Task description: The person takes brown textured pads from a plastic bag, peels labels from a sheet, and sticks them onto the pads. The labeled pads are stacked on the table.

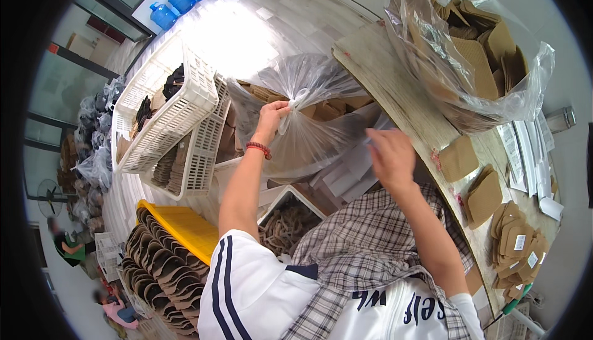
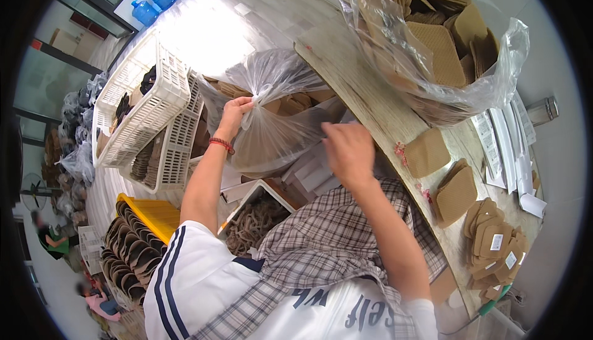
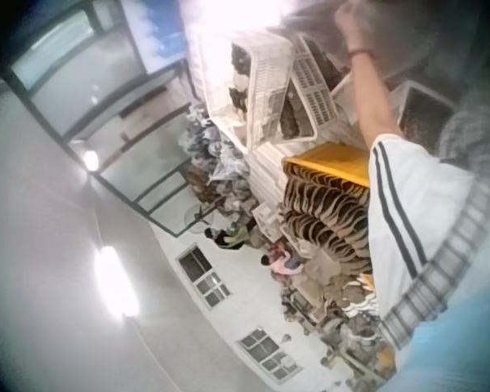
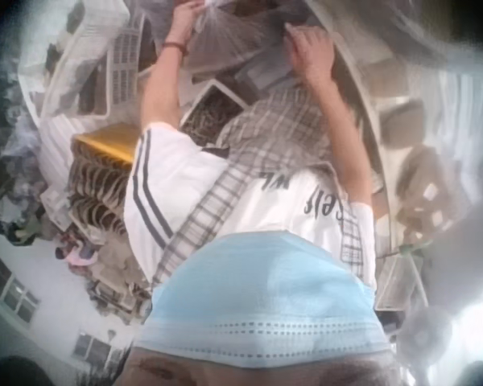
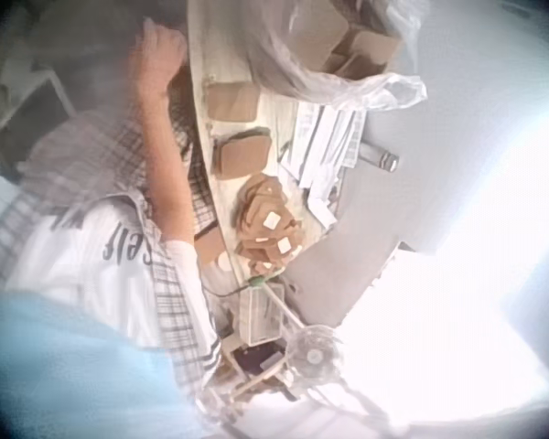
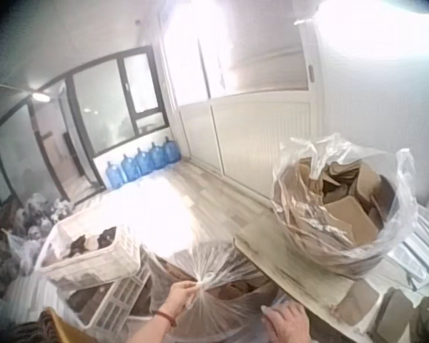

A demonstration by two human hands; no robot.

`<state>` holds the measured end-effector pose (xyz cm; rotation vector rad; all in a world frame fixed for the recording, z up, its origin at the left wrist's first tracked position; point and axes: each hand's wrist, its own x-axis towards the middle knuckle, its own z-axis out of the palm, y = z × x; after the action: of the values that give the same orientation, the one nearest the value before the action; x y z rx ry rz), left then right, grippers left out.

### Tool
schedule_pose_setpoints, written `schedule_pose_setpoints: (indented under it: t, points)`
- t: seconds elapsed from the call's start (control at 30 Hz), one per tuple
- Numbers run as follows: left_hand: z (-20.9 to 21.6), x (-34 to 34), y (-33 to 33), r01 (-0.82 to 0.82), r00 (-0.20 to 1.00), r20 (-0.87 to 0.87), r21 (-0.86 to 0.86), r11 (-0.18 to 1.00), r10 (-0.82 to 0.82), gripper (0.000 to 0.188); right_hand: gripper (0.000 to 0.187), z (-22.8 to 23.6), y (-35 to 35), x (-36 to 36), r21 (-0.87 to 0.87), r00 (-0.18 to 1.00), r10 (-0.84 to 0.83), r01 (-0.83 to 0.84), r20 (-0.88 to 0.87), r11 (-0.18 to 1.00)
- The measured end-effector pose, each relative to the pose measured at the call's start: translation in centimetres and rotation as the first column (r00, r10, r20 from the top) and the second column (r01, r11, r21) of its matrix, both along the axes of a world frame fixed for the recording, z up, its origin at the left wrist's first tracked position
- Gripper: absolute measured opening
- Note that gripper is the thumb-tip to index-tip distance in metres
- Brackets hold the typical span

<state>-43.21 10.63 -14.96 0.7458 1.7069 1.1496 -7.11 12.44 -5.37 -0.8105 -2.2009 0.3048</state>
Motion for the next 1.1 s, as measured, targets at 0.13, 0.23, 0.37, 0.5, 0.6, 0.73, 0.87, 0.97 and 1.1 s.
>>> schedule_pose_setpoints:
  t: [0.13,0.23,0.37,0.5,0.6,0.73,0.87,0.97,1.1]
  points:
    - [1.1,1.6,0.2,-0.02,0.968,0.25,0.125,0.992,-0.013,0.031,0.014,-2.9,0.7,-10.3,-0.54,0.982,0.04,-0.134,-0.183,0.831]
    - [1.5,2.9,0.0,-0.04,0.986,0.167,0.089,0.995,0.025,0.024,0.016,-6.0,2.2,-15.3,-0.692,0.944,-0.142,-0.111,-0.299,0.714]
    - [1.3,3.0,-0.5,0.044,0.993,0.103,0.105,0.994,-0.055,0.019,0.022,-8.2,2.6,-16.8,-0.824,0.955,-0.214,-0.053,-0.208,0.564]
    - [1.8,4.0,-0.4,0.177,0.984,-0.041,0.12,0.977,-0.174,0.013,0.023,-8.3,2.8,-16.9,-0.755,0.977,-0.196,0.069,-0.08,0.652]
    - [3.1,4.1,0.0,0.25,0.953,-0.167,-0.035,0.968,-0.252,0.013,0.019,-7.9,2.7,-16.7,-0.651,0.986,-0.16,0.146,0.038,0.745]
    - [3.6,4.6,0.7,0.341,0.68,-0.697,0.027,0.94,-0.226,0.013,0.013,-7.6,3.1,-16.3,-0.539,0.994,-0.102,0.104,0.034,0.836]
    - [5.6,4.9,2.4,0.596,0.493,-0.856,0.202,0.777,-0.156,0.01,0.012,-7.3,4.0,-15.9,-0.428,0.998,0.002,-0.027,-0.057,0.903]
    - [4.9,2.9,3.0,0.757,0.346,-0.841,-0.011,0.653,-0.415,0.008,0.011,-6.9,4.0,-15.5,-0.392,0.995,0.07,-0.092,-0.07,0.915]
    - [6.1,3.0,4.0,0.812,0.057,-0.841,-0.275,0.515,-0.538,0.011,0.011,-7.4,4.1,-14.6,-0.381,0.99,0.122,-0.139,-0.07,0.914]
